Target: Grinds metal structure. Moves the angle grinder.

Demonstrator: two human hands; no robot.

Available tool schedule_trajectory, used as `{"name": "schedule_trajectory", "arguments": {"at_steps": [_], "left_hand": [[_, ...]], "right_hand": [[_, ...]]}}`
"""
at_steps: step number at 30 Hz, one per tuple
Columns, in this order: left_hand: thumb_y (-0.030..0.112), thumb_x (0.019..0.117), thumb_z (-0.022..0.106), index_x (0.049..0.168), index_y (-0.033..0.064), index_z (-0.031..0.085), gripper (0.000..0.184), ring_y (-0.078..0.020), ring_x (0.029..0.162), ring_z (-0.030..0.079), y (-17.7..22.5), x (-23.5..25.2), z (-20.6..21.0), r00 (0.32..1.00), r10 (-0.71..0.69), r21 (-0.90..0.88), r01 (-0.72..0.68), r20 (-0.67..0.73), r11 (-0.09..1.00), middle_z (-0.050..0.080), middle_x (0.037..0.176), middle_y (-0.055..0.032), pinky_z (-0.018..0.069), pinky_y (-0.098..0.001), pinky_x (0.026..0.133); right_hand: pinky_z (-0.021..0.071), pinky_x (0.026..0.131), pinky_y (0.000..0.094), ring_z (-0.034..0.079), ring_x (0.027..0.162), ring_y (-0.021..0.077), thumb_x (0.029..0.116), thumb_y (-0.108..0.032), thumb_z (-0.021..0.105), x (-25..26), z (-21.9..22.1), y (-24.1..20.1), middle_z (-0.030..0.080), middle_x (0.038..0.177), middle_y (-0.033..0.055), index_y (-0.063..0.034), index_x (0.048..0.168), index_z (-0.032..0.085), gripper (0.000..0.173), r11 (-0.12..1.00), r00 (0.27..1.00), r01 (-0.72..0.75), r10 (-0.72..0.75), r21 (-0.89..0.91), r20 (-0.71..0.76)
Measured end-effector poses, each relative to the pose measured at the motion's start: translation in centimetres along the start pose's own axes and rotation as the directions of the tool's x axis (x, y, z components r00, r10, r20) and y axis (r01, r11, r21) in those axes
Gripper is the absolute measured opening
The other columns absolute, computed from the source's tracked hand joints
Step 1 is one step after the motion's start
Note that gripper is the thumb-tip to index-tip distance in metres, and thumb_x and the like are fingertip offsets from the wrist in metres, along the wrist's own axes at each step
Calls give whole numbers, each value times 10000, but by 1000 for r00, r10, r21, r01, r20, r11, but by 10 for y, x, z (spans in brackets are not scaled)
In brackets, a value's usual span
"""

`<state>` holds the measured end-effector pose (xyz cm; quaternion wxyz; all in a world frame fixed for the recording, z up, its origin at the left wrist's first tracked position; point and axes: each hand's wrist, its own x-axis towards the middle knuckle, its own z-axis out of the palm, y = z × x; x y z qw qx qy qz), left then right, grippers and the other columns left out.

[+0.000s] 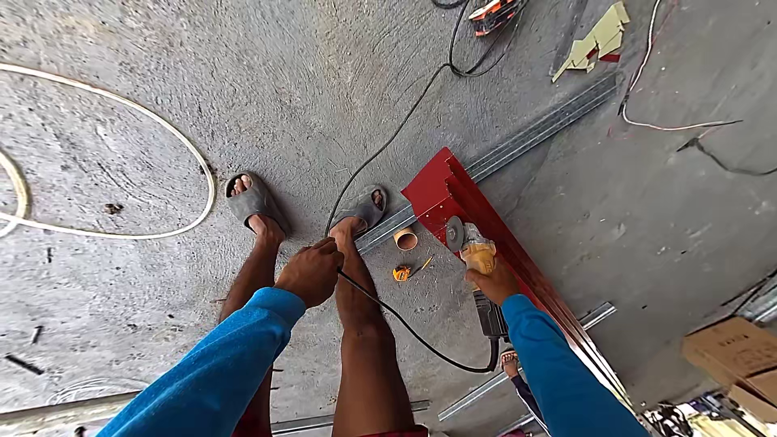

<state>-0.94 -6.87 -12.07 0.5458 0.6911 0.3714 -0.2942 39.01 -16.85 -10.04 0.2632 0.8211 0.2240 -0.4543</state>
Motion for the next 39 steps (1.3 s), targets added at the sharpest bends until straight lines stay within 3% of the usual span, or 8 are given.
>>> {"name": "schedule_trajectory", "arguments": {"at_steps": [21,28,39], "left_hand": [[171,977,601,1058,109,731,164,-232,1399,492,-1,-2,-6,999,-32,-3,32,16,999,659,1299,-58,472,-447,1078],[163,978,600,1077,101,731,175,-241,1404,486,1,-2,-5,999,-33,-30,34,25,999,667,1280,-64,463,-462,1085],[165,990,575,1102,104,724,196,-226,1426,459,4,-1,-6,996,-57,-30,59,61,998,647,1319,-60,450,-445,1100]], "right_hand": [[493,993,598,650,1121,404,858,-328,827,0,-8,-15,668,1177,269,59,1358,527,700,999,998,-30,31,-13,49],[455,1060,580,613,1213,407,897,-354,791,3,-11,-18,635,1272,280,63,1409,496,723,997,996,-28,34,-75,83],[460,1049,583,613,1207,411,891,-365,790,0,-13,-17,637,1256,285,69,1406,489,738,996,997,-23,29,-88,72]]}}
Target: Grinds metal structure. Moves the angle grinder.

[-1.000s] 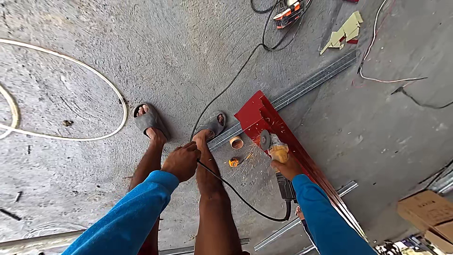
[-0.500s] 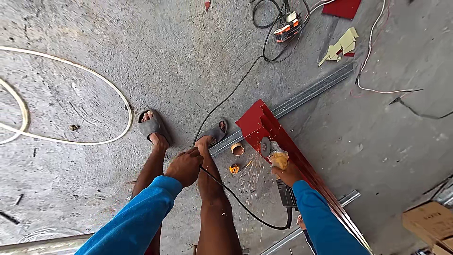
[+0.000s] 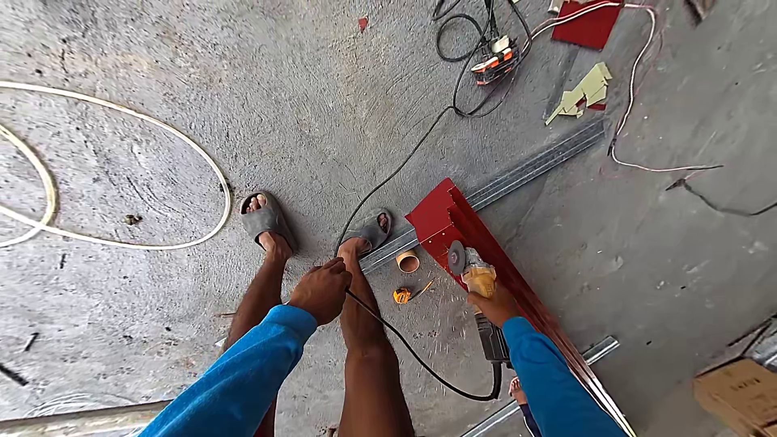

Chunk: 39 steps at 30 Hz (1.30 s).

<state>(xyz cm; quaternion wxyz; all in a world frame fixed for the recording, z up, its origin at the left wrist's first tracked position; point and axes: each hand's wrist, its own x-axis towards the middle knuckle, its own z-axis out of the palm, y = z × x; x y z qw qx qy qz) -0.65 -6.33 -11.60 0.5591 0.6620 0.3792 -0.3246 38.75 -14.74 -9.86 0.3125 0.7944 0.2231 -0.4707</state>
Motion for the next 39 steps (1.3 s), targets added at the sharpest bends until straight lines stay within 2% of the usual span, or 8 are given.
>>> {"name": "schedule_trajectory", "arguments": {"at_steps": [7,15,21,29,39], "left_hand": [[172,999,576,1092,92,723,191,-234,1428,460,-1,0,0,1000,8,-9,-9,-11,1000,648,1319,-70,448,-445,1104],[158,986,597,1077,85,728,176,-250,1406,482,-4,1,4,1000,23,-34,-24,-22,999,662,1283,-85,452,-468,1097],[151,986,601,1077,78,730,173,-268,1418,470,-2,0,0,999,25,-29,-26,-20,999,655,1302,-96,442,-477,1104],[171,999,580,1095,88,722,191,-242,1412,475,-2,1,-2,1000,20,-9,-20,-2,1000,648,1314,-81,446,-451,1103],[162,983,588,1082,97,728,183,-229,1409,479,-3,2,0,1000,15,3,-15,5,1000,657,1294,-69,453,-429,1101]], "right_hand": [[465,1043,578,618,1199,406,871,-361,812,1,-1,-1,641,1251,278,64,1413,482,764,1000,1000,-10,10,12,-4],[471,1025,589,629,1173,407,871,-346,813,-2,-3,-5,658,1213,274,58,1354,545,684,1000,1000,-14,14,11,-5],[463,1043,579,624,1189,402,868,-334,816,-2,-3,-6,648,1240,275,57,1393,507,725,1000,1000,-4,4,22,4],[478,1022,569,639,1154,378,848,-320,822,0,0,2,665,1199,253,51,1352,546,683,999,1000,17,-17,31,0],[470,1031,587,631,1178,404,871,-355,811,3,-3,-1,664,1214,265,48,1382,522,712,1000,1000,-10,10,0,2]]}}
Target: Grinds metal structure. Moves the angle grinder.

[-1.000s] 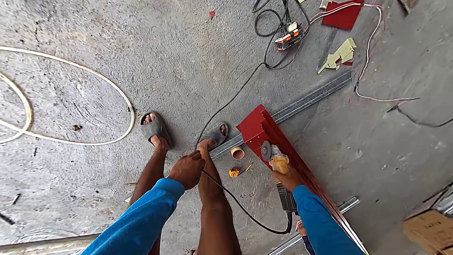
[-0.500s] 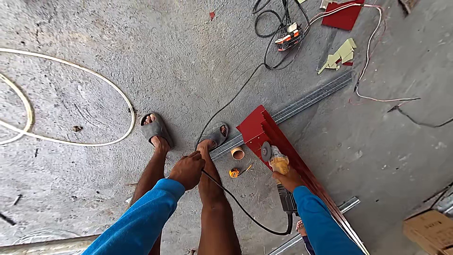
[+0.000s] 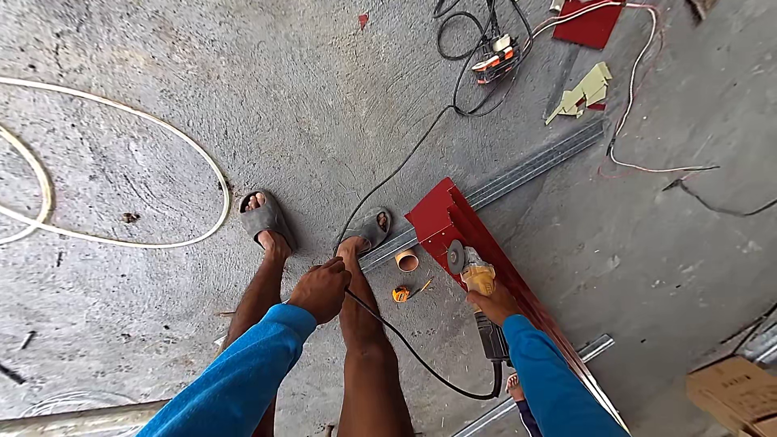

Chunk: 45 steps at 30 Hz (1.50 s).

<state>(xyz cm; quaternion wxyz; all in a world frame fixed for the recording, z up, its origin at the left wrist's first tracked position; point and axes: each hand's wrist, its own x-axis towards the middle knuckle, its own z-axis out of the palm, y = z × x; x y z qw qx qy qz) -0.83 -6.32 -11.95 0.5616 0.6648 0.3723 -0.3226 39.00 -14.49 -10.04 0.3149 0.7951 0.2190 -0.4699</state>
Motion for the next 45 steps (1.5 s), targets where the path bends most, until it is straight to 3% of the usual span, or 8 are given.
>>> {"name": "schedule_trajectory", "arguments": {"at_steps": [15,27,31,36,45], "left_hand": [[172,998,591,1110,83,724,196,-261,1436,449,2,-2,-3,1000,-6,-25,6,14,1000,634,1349,-89,422,-468,1126],[165,982,593,1094,105,726,184,-232,1420,468,2,-1,-2,1000,-1,-1,1,-3,1000,651,1313,-65,451,-437,1103],[161,981,605,1142,104,717,205,-233,1436,449,6,-1,-4,1000,-15,0,15,17,1000,631,1350,-68,442,-450,1108],[135,970,625,1074,80,729,156,-282,1393,495,2,-1,6,998,35,-27,-37,-59,999,666,1279,-102,464,-493,1077],[142,976,618,1079,83,720,157,-263,1404,481,-2,0,6,999,30,-17,-31,-32,999,655,1289,-90,466,-475,1075]], "right_hand": [[468,1042,559,626,1189,378,868,-345,814,-6,-1,-5,651,1240,257,54,1387,514,720,1000,1000,-14,14,-1,12],[471,1043,558,629,1187,385,862,-355,821,-4,4,4,653,1235,266,60,1374,524,723,1000,1000,-14,14,-13,17],[474,1031,575,636,1170,394,876,-351,809,-3,5,5,660,1215,269,60,1367,532,697,1000,1000,-17,17,-13,20],[463,1023,613,620,1178,433,876,-336,818,-3,5,3,648,1220,296,67,1376,522,707,1000,1000,-10,10,9,-6],[453,1035,621,611,1193,440,878,-348,816,6,10,12,646,1223,302,79,1347,542,690,1000,1000,6,-6,-15,-18]]}}
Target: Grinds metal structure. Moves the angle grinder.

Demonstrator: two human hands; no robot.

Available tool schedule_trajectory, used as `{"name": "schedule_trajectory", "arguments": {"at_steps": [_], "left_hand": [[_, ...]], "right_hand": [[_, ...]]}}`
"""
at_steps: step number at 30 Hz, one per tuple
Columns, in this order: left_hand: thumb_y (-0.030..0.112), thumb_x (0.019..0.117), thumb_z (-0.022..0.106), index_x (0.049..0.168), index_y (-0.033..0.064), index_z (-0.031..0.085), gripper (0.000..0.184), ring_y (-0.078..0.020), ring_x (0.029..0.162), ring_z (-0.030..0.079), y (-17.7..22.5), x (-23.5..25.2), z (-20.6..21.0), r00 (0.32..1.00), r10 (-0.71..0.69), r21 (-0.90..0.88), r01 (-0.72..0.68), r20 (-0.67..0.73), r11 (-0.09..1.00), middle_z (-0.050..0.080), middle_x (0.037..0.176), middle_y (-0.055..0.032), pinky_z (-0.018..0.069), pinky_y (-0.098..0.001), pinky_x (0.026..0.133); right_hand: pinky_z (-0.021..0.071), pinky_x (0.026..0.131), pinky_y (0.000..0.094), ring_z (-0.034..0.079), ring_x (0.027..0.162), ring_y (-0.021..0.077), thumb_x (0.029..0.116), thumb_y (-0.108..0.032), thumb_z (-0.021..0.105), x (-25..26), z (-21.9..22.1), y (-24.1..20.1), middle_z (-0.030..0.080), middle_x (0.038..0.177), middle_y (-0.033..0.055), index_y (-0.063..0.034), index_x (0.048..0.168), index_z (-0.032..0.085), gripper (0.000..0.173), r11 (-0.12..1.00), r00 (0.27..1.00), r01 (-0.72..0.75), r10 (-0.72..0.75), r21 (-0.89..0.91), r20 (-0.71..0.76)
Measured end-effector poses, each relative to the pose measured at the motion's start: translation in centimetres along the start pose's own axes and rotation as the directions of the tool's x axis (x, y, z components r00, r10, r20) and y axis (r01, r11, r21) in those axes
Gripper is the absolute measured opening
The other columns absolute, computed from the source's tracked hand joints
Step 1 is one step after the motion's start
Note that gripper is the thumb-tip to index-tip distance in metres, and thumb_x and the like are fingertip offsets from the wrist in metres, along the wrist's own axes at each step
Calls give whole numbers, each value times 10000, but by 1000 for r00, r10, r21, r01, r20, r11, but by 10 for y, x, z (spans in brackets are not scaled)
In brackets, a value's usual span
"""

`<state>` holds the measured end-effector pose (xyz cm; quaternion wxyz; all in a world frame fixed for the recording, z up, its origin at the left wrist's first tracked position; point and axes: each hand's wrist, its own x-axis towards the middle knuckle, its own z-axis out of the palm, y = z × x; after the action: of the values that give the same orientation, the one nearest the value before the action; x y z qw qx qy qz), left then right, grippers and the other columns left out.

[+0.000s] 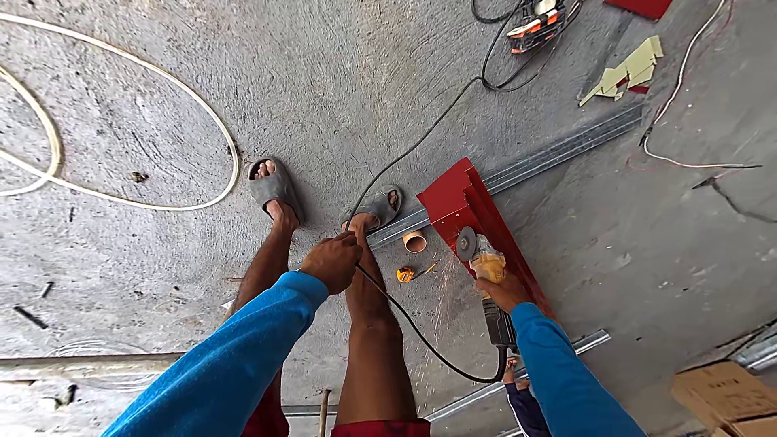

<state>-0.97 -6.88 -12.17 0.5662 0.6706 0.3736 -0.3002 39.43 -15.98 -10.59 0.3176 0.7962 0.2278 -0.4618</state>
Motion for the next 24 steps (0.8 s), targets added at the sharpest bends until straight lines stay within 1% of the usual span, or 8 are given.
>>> {"name": "schedule_trajectory", "arguments": {"at_steps": [4,6,9,12,16,20,24], "left_hand": [[139,973,615,1098,91,719,169,-258,1425,460,1,-1,-1,1000,-11,3,11,16,1000,646,1315,-84,456,-476,1087],[133,972,618,1107,92,719,175,-258,1429,455,1,-1,-2,1000,-14,-5,14,24,1000,644,1321,-87,450,-478,1094],[135,971,622,1094,82,721,167,-265,1414,471,1,-1,-2,1000,-5,0,5,21,1000,650,1300,-96,460,-482,1081],[144,978,610,1080,81,717,160,-260,1407,476,0,0,-1,1000,0,14,0,22,1000,649,1297,-89,466,-472,1073],[138,979,609,1073,80,721,157,-261,1397,486,1,-1,-2,1000,-1,9,1,13,1000,654,1287,-87,471,-473,1062],[147,981,613,1073,78,721,158,-269,1411,476,-1,0,1,1000,6,1,-6,4,1000,656,1295,-94,466,-480,1075],[143,978,610,1071,82,723,158,-264,1410,476,-1,0,2,1000,5,-3,-5,3,1000,656,1295,-88,465,-477,1076]], "right_hand": [[446,1042,625,606,1203,439,892,-360,800,-1,-1,-1,641,1237,301,75,1358,537,690,1000,1000,1,-1,-11,16],[454,1027,627,616,1184,432,877,-363,810,0,0,1,651,1216,293,67,1344,551,685,1000,1000,4,-4,-12,8],[454,1026,627,618,1181,437,883,-360,808,-1,0,1,652,1212,297,69,1335,558,672,1000,1000,10,-10,-15,12],[450,1045,614,612,1199,424,887,-342,806,-3,0,0,646,1235,291,63,1357,540,675,1000,1000,1,-1,-1,24],[454,1039,611,618,1190,425,890,-343,805,-3,2,1,651,1225,290,62,1370,530,686,1000,999,-5,5,0,33],[461,1022,620,625,1170,424,880,-360,807,-4,1,0,658,1207,283,58,1336,562,666,1000,999,-12,13,-15,34],[457,1030,613,620,1181,427,886,-364,804,-5,0,-2,652,1221,288,63,1342,556,672,1000,999,-17,17,-12,34]]}}
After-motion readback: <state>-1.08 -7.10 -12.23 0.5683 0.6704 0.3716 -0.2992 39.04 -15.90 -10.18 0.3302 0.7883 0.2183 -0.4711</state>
